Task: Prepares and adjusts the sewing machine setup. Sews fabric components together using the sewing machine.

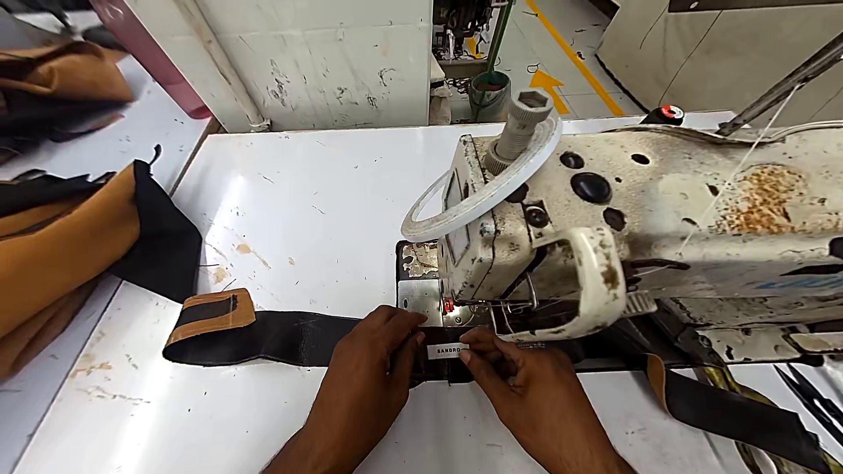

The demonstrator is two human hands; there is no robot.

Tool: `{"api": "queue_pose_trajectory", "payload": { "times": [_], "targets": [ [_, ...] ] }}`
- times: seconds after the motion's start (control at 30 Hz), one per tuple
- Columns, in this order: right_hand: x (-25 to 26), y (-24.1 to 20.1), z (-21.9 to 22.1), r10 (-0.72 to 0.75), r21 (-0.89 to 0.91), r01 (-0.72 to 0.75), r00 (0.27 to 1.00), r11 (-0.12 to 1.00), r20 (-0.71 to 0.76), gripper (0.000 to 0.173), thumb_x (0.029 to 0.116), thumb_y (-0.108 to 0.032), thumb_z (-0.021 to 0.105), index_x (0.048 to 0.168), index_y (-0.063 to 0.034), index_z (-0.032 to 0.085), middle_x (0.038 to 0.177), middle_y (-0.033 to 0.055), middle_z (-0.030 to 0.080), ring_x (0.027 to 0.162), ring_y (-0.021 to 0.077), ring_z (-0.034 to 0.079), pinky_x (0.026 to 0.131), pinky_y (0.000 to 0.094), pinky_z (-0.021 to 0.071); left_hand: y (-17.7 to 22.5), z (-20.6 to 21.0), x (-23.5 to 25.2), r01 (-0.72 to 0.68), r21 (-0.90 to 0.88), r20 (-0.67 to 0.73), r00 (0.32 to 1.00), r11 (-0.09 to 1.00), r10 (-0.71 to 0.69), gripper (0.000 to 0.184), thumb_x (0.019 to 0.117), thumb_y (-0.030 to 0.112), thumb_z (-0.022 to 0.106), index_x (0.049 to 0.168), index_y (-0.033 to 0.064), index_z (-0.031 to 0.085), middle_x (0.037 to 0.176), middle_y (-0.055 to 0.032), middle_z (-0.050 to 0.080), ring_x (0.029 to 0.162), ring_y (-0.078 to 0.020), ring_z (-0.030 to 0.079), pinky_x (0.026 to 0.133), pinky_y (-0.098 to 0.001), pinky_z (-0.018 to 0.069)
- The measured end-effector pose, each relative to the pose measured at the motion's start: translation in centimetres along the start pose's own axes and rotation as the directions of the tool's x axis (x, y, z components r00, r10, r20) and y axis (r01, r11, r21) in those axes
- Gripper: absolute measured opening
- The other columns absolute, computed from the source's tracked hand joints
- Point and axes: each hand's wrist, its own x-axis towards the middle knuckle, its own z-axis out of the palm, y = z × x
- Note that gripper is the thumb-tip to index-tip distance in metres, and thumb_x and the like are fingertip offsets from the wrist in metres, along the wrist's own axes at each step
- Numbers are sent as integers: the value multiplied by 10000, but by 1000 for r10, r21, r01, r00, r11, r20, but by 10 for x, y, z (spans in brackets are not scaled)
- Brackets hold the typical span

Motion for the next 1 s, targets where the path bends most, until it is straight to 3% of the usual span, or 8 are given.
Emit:
{"api": "queue_pose_trajectory", "payload": {
  "times": [0.13, 0.23, 0.53, 0.7, 0.77, 0.8, 0.87, 1.0],
  "targets": [
    [-1, 2, 2, -4, 7, 4, 1000, 1000, -25, 250, 990, -386, 640, 1088, -189, 756, 902, -117, 743, 723, -41, 675, 608, 140, 573, -14, -4, -5, -269, -34, 95, 958, 962, 271, 182, 1021, 223, 599, 1047, 165, 770, 1130, 11, 722, 1031, -74, 669, 879, -220, 560],
    [-3, 4, 5, -5, -4, 5, 999, 1000, -46, 248, 986, -391, 641, 1084, -192, 753, 879, -117, 736, 692, -43, 661, 581, 139, 560, -23, -1, -6, -381, -40, 155, 911, 924, 383, 201, 1038, 198, 581, 1106, 145, 763, 1204, -16, 714, 1103, -126, 657, 954, -250, 539],
    [-2, 1, 0, 50, -34, -50, 999, 998, 7, 260, 982, -413, 649, 1099, -202, 746, 872, -122, 729, 680, -43, 649, 570, 147, 551, -35, -1, -3, -430, -118, 171, 879, 895, 445, 199, 1020, 141, 578, 1122, 122, 747, 1178, -17, 718, 1104, -133, 650, 965, -234, 517],
    [-3, 0, -5, -5, -85, 3, 1000, 996, -18, 294, 997, -348, 659, 1171, -130, 750, 919, 7, 723, 666, 26, 636, 576, 197, 552, -38, 4, -4, -443, -114, 145, 878, 889, 456, 213, 1033, 149, 564, 1130, 131, 753, 1166, -6, 714, 1088, -136, 645, 956, -240, 513],
    [-4, 4, -15, -162, -156, 157, 987, 975, -17, 228, 1003, -245, 652, 1139, -107, 773, 963, 76, 750, 765, 92, 688, 680, 252, 584, -38, 4, -3, -438, -142, 154, 876, 888, 457, 216, 1032, 137, 557, 1141, 112, 742, 1186, -31, 713, 1111, -157, 648, 972, -261, 512],
    [-3, 7, -21, -240, -175, 243, 970, 954, 35, 209, 1010, -200, 639, 1144, -112, 773, 1051, 93, 762, 906, 128, 721, 795, 284, 597, -38, 2, -3, -428, -155, 169, 877, 891, 451, 216, 1034, 134, 552, 1149, 102, 732, 1196, -42, 712, 1121, -167, 648, 981, -271, 510],
    [0, 18, -30, -364, -147, 394, 911, 907, 196, 247, 1038, -142, 576, 1219, -106, 739, 1252, 111, 717, 1175, 202, 677, 995, 358, 557, -38, 1, -3, -410, -173, 196, 877, 896, 439, 220, 1033, 127, 547, 1157, 85, 724, 1200, -59, 712, 1119, -188, 649, 982, -290, 509],
    [2, 35, -29, -505, -153, 574, 797, 804, 332, 310, 1040, -75, 526, 1307, -75, 683, 1356, 106, 668, 1290, 227, 604, 1105, 355, 464, -37, 2, -3, -396, -163, 220, 879, 904, 424, 212, 1035, 135, 570, 1127, 82, 754, 1179, -54, 729, 1089, -183, 661, 956, -291, 519]
  ]
}}
